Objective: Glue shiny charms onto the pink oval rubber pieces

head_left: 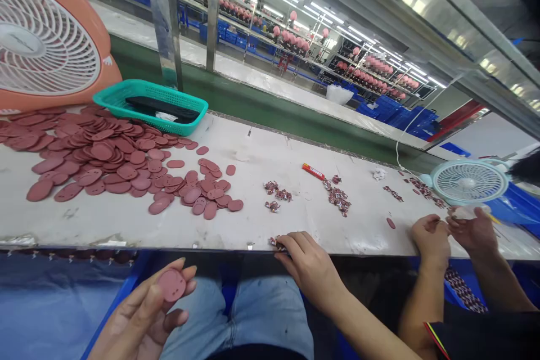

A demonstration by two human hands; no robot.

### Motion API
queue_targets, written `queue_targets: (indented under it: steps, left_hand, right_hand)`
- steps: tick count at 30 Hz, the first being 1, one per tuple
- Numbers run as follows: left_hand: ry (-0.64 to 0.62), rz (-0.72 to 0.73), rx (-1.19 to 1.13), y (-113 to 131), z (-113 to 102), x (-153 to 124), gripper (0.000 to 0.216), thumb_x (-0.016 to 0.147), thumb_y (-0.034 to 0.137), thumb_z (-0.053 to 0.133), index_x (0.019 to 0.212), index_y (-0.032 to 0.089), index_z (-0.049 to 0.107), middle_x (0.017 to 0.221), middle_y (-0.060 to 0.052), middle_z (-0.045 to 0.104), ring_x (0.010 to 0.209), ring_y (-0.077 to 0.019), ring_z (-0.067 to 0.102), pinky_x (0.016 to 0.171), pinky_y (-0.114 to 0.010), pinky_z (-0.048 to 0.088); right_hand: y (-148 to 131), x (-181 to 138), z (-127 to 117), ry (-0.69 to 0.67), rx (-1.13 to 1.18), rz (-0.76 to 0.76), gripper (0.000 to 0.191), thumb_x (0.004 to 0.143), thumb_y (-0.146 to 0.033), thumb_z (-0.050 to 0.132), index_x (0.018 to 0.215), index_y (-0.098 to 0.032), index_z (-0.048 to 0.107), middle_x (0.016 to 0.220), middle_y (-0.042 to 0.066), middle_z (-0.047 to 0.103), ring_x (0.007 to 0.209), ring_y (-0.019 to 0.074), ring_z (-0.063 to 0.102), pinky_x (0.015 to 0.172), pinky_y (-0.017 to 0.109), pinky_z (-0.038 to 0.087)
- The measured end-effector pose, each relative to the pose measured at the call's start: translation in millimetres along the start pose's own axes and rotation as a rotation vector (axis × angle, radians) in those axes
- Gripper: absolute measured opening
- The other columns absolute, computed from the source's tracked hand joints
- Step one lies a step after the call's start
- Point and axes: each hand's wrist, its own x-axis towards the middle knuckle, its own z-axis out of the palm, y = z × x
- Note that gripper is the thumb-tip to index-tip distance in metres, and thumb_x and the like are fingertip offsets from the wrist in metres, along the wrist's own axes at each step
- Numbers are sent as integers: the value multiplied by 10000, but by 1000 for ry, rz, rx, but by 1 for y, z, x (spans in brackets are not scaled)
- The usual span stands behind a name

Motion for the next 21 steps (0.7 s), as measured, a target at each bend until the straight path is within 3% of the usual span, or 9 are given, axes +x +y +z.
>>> queue_targets:
  steps: [2, 5, 10, 14, 21]
  left_hand:
    - [-16, -46, 6, 4, 10, -9, 418, 563, 450, 946, 921, 274, 822, 938, -19, 818, 833, -205, 742, 523, -157, 583]
    - [-71, -150, 4, 9, 23, -21, 377, 586, 409, 950, 894, 230, 827, 835, -40, 785, 747, -167, 707, 486, -138, 539]
    - [-264, -283, -8, 15, 30, -28, 421, 537, 469, 961, 833, 195, 839, 733, -35, 712, 671, -134, 637, 462, -137, 516]
    - [-395, -274, 0, 15, 26, -31, 360, 653, 500, 898, 802, 178, 836, 771, -38, 706, 667, -110, 609, 492, -125, 529]
    - [-397, -282, -4, 13, 25, -32, 339, 650, 502, 899, 689, 178, 810, 698, -24, 678, 624, -98, 598, 498, -128, 541]
  right_hand:
    - [-9, -4, 2, 34, 122, 23, 161, 980, -210, 556, 1070, -177, 685, 975, 138, 739, 906, 316, 716, 789, 511, 616]
    - [-32, -1, 0, 20, 344, 51, 189, 1026, -305, 528, 1083, -180, 659, 943, 103, 773, 818, 233, 762, 715, 371, 654]
    - [-77, 14, -6, -93, 970, 107, 135, 932, -317, 705, 1035, -235, 734, 927, 36, 804, 789, 177, 776, 710, 265, 639]
    - [-91, 26, -6, -48, 912, -13, 79, 856, -246, 784, 934, -256, 786, 809, 8, 770, 722, 144, 715, 654, 240, 574]
    - [-88, 35, -7, -116, 823, -124, 99, 873, -192, 769, 953, -249, 778, 753, -12, 738, 667, 126, 674, 628, 248, 542]
